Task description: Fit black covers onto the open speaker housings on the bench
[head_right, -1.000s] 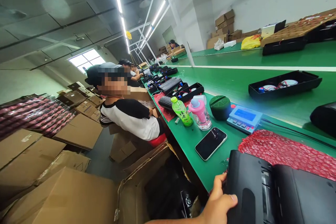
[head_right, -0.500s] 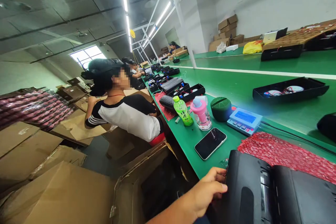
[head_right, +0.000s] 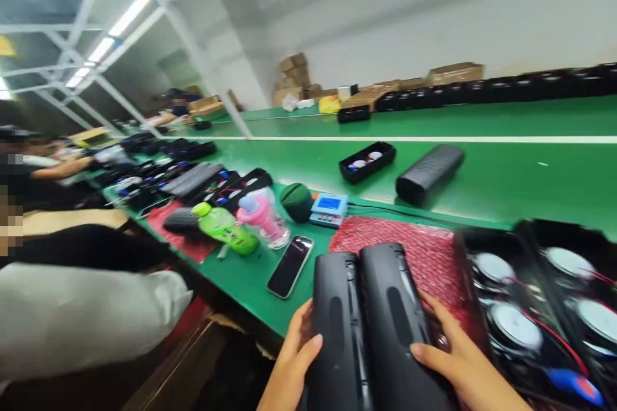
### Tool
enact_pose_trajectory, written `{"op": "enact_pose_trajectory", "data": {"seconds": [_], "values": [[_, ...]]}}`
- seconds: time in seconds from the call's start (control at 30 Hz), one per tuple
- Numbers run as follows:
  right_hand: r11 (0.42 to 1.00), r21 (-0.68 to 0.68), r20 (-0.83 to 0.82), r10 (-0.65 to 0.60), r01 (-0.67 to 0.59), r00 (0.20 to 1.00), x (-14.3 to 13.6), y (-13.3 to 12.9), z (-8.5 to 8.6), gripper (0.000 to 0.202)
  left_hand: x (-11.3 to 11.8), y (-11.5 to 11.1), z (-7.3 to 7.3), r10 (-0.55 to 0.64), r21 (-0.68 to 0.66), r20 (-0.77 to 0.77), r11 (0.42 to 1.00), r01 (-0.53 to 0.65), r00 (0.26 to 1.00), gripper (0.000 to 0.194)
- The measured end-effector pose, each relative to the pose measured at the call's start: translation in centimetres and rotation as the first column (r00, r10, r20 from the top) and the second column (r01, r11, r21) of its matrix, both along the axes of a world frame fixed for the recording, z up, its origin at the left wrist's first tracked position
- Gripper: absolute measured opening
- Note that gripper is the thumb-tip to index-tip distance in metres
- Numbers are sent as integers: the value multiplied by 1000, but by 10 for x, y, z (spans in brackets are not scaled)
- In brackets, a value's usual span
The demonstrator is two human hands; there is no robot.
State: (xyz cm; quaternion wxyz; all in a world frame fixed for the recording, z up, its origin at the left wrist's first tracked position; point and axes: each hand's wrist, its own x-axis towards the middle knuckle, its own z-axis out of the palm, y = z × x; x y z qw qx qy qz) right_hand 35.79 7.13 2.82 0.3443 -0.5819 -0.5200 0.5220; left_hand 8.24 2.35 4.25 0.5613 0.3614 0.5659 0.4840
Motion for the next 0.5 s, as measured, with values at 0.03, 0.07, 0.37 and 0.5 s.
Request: {"op": "enact_pose_trajectory", "data": {"seconds": [0.03,0.07,0.37,0.5], "values": [[999,-33,-42,-15,13,999,-3,-4,5,83,2,-3,-3,-13,1,-65,1000,13,998,64],[998,-54,-91,-21,16,996,-7,-6,10,87,4,-5,-5,-9,7,-146,1000,10,989,66],[997,-77,-253,-17,-3,967,-14,-18,28,80,12,-9,11,29,-4,-450,999,-35,893,65],[997,-47,-207,-76,67,975,-11,-7,27,63,7,8,15,133,0,-315,990,-141,940,54]]}}
